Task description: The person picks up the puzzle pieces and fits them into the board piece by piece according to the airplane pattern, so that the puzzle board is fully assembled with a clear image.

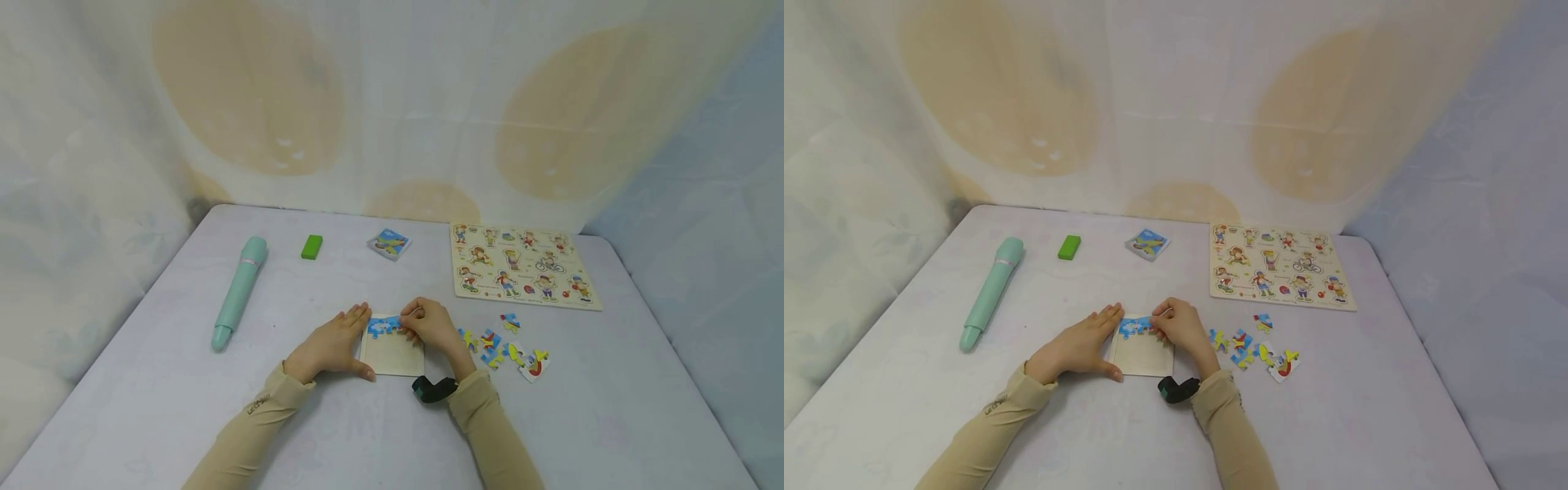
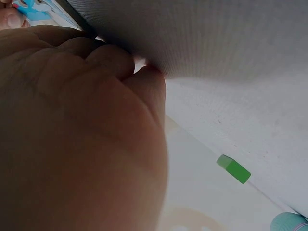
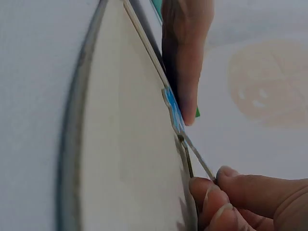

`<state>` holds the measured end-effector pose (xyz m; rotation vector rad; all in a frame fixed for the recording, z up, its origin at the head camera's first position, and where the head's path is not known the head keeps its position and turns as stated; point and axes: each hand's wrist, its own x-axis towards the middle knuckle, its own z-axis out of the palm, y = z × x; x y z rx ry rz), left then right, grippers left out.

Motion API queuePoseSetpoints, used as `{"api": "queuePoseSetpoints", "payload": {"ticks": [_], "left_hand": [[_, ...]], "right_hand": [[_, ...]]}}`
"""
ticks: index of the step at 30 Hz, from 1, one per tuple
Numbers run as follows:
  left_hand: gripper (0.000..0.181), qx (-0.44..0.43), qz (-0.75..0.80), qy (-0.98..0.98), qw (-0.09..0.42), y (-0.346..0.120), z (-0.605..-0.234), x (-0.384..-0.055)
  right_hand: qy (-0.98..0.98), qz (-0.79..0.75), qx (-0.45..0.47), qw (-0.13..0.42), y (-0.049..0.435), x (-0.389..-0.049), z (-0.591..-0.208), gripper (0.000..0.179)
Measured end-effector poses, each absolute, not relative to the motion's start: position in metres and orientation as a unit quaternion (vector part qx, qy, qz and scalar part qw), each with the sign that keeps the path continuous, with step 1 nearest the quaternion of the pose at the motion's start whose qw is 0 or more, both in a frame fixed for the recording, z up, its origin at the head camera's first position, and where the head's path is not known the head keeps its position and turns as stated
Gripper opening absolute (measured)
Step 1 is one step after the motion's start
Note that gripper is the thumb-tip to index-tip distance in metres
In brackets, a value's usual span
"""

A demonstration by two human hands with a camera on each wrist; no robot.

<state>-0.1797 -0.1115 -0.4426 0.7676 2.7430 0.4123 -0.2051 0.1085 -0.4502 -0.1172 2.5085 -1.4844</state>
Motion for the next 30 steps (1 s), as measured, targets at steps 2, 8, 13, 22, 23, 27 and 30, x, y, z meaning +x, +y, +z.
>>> {"api": "queuePoseSetpoints", "payload": {"ticks": [2, 8, 13, 22, 23, 27, 30], "left_hand": [[0.122, 0.264, 0.142, 0.945, 0.133, -0.111, -0.442, -0.180], [0.122, 0.267, 0.142, 0.944, 0.131, -0.112, -0.442, -0.179], [0.122, 0.270, 0.141, 0.943, 0.130, -0.112, -0.442, -0.179], [0.122, 0.272, 0.142, 0.943, 0.127, -0.113, -0.445, -0.180], [0.122, 0.272, 0.143, 0.943, 0.127, -0.113, -0.445, -0.180], [0.122, 0.275, 0.140, 0.943, 0.127, -0.112, -0.444, -0.181], [0.122, 0.274, 0.134, 0.944, 0.128, -0.112, -0.444, -0.181]], "right_hand": [[0.863, -0.494, -0.040, 0.100, 0.105, -0.203, -0.450, 0.011], [0.892, -0.445, -0.045, 0.061, 0.098, -0.199, -0.451, 0.010], [0.925, -0.374, -0.057, 0.031, 0.090, -0.194, -0.453, 0.011], [0.944, -0.326, -0.035, 0.024, 0.080, -0.191, -0.447, 0.013], [0.946, -0.322, -0.031, 0.029, 0.079, -0.191, -0.446, 0.013], [0.941, -0.332, -0.023, 0.055, 0.077, -0.191, -0.442, 0.011], [0.929, -0.364, -0.024, 0.070, 0.076, -0.191, -0.443, 0.009]]}}
